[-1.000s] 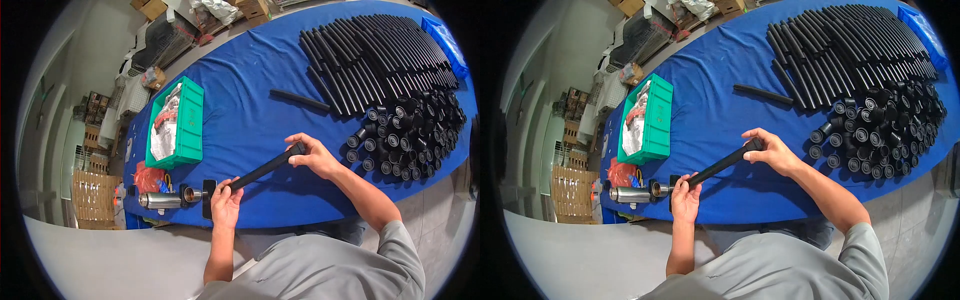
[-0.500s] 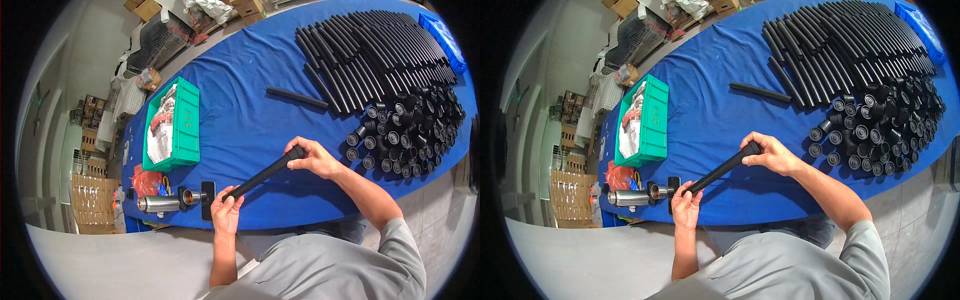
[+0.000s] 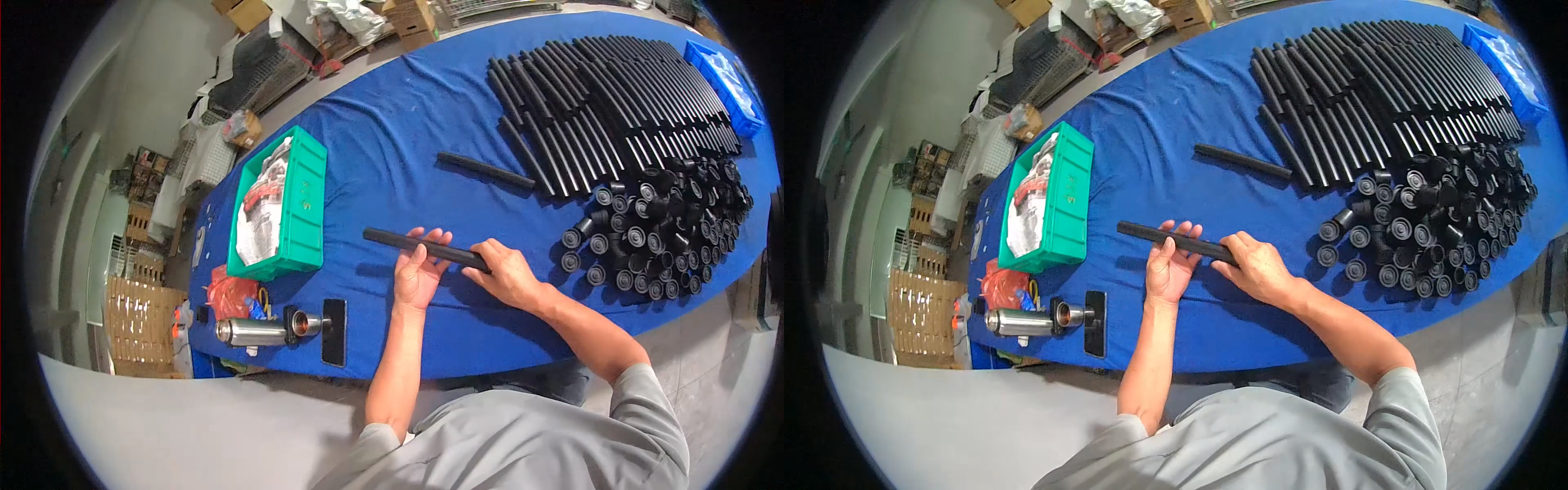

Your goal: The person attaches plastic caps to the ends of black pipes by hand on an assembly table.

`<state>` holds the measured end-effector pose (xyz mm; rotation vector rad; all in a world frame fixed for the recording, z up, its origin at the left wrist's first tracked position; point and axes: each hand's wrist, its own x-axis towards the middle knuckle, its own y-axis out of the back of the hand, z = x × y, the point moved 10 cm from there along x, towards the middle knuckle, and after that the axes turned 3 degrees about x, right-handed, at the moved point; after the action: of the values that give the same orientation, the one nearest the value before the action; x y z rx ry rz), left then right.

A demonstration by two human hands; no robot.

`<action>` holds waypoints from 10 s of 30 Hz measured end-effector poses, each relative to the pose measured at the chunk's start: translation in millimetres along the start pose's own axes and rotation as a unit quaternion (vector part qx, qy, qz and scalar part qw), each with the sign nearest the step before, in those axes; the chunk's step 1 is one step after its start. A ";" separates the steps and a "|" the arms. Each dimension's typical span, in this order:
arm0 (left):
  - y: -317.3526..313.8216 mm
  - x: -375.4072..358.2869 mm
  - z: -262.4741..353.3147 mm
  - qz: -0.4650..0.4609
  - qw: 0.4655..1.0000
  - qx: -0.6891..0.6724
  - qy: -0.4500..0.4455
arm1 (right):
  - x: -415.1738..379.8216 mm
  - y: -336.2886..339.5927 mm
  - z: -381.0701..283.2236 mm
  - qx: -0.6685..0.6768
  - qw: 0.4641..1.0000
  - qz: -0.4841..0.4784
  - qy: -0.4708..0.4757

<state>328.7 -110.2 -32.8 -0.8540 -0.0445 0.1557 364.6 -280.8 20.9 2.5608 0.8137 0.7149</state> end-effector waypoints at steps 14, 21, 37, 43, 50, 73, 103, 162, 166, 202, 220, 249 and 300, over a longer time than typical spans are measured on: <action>11.0 2.7 -14.5 -0.022 0.999 -0.001 0.045 | 3.8 3.1 -10.2 -0.019 0.999 -0.028 0.016; 1.0 0.9 -11.0 -0.035 0.999 -0.013 0.029 | 5.7 -5.6 14.7 0.116 0.989 -0.062 -0.070; 1.9 -2.4 -15.1 0.012 0.999 0.011 0.036 | 4.9 -0.7 -2.2 -0.068 0.997 -0.027 0.025; -8.4 -1.9 -14.9 -0.028 0.999 -0.007 0.044 | 8.3 -1.3 21.1 0.141 0.970 -0.111 -0.166; -3.5 1.6 -17.9 -0.030 0.998 -0.021 0.057 | 9.1 3.0 5.0 -0.006 0.999 -0.031 -0.006; -9.5 -2.2 -12.2 -0.036 0.999 0.013 0.037 | 6.0 -8.0 19.3 0.128 0.974 -0.097 -0.158; 86.9 -226.4 171.8 0.407 0.267 0.868 -0.099 | 5.8 4.9 18.5 0.093 0.994 -0.039 -0.050; 16.5 -22.6 7.4 0.025 1.000 0.014 0.010 | 7.5 -4.4 -10.9 0.054 0.997 -0.048 0.012; 19.3 -24.5 7.6 0.012 1.000 0.007 -0.001 | 5.7 -8.0 11.0 0.161 0.967 -0.108 -0.166; 18.7 -23.7 6.1 0.021 1.000 0.003 0.016 | 10.5 12.3 -18.1 0.068 0.995 0.000 0.079; 16.7 -22.9 4.1 0.006 1.000 0.018 0.021 | 7.4 3.9 -15.3 0.054 0.996 -0.008 0.070; 10.5 -37.0 41.8 0.004 0.999 -0.009 -0.032 | 2.4 -11.8 34.4 0.455 0.857 -0.027 -0.242; 55.9 195.9 188.6 0.112 0.242 0.933 -0.241 | 17.3 -11.6 15.0 0.155 0.980 -0.103 -0.067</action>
<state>496.4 97.1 44.4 1.7732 -0.2493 0.5584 380.2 -264.0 9.5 2.7003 1.2042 0.3711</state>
